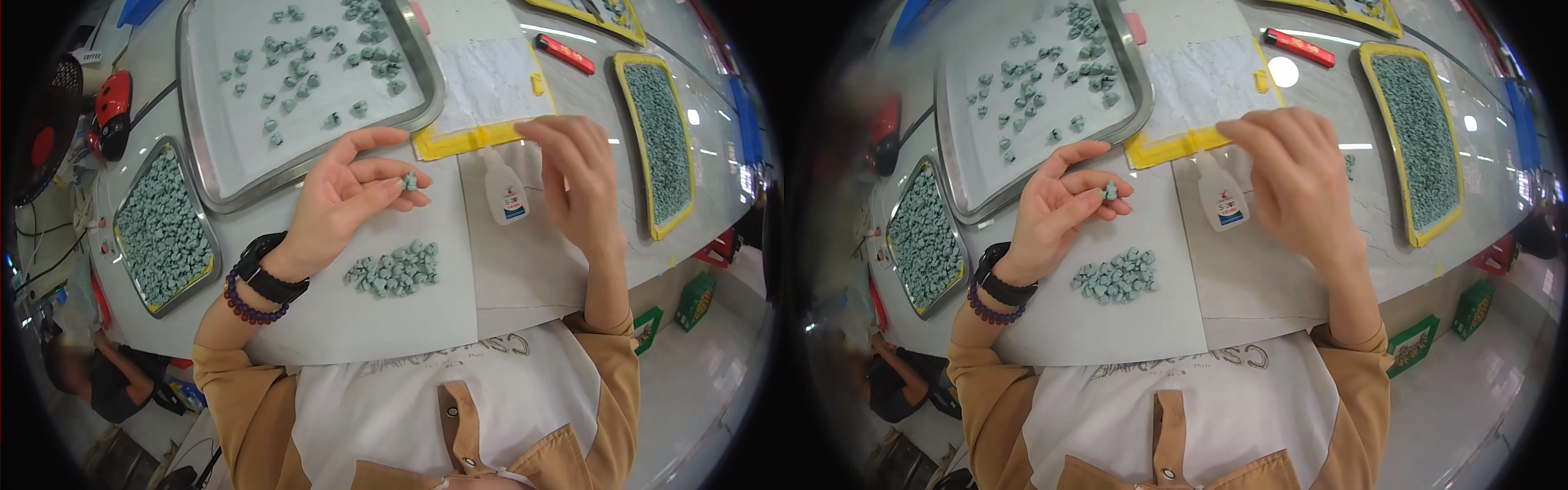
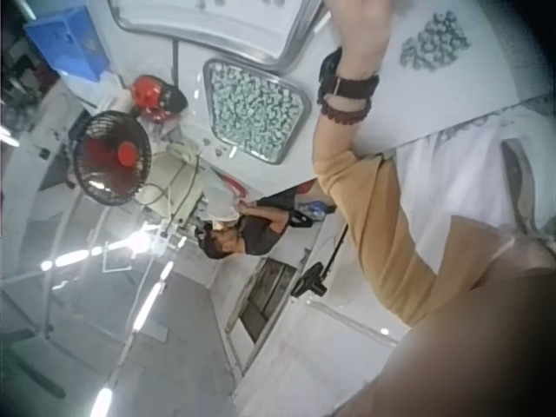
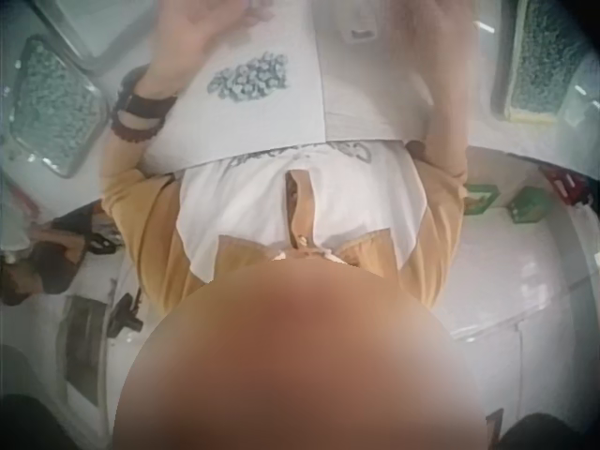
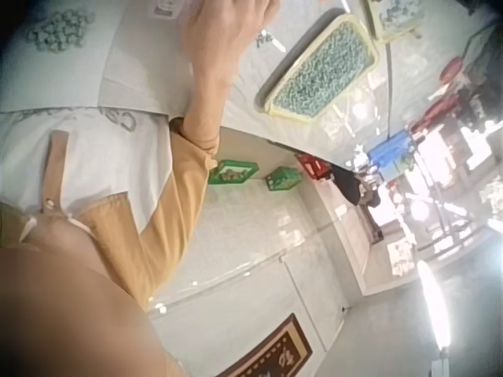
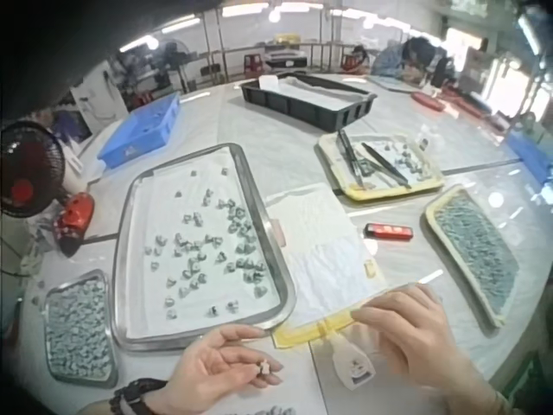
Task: Applying adhesive to small green plastic toy parts and joining them together.
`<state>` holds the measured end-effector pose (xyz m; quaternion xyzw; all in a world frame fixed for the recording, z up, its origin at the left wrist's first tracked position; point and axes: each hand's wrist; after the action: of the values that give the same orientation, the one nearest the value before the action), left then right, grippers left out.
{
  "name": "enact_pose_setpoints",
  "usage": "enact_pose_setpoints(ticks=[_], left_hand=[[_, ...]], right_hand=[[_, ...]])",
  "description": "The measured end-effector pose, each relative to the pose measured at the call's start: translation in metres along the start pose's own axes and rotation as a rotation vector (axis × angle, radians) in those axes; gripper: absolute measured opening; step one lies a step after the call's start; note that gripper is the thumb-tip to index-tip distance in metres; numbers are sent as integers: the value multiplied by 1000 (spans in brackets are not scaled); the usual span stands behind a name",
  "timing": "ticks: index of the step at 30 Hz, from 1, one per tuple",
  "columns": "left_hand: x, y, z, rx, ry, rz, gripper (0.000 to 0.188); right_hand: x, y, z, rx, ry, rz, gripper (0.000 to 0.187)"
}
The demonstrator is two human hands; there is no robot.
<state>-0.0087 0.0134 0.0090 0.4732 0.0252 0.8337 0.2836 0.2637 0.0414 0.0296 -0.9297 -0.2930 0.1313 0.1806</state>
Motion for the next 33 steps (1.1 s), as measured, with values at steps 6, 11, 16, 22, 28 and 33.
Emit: enact_pose_setpoints(ticks=[6,11,16,22,28,33], left_hand=[[-2,0,-2,21,-11,7,42],[-2,3,-1,18,-36,17,41],[-2,-1,2,7,-23,22,38],[-3,3,-2,-31,-36,21,31],[-2,0,0,-62,-52,5,29],[-1,2,0,-51,-37,22,30]], right_hand=[[65,12,-42,302,138,410,14],[85,34,-65,383,120,575,11],[82,31,-58,211,81,503,12],[65,-50,-28,-37,45,69,17],[40,-115,64,-38,-24,-84,22],[40,-138,92,-67,5,-196,16]])
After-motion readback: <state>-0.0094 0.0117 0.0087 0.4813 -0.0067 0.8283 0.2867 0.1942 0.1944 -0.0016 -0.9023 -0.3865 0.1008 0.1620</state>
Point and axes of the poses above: each hand's wrist, its own y-axis away from the middle knuckle, its own z-axis out of the palm, x = y × z, and after that the axes turned 11 degrees about y, right-handed
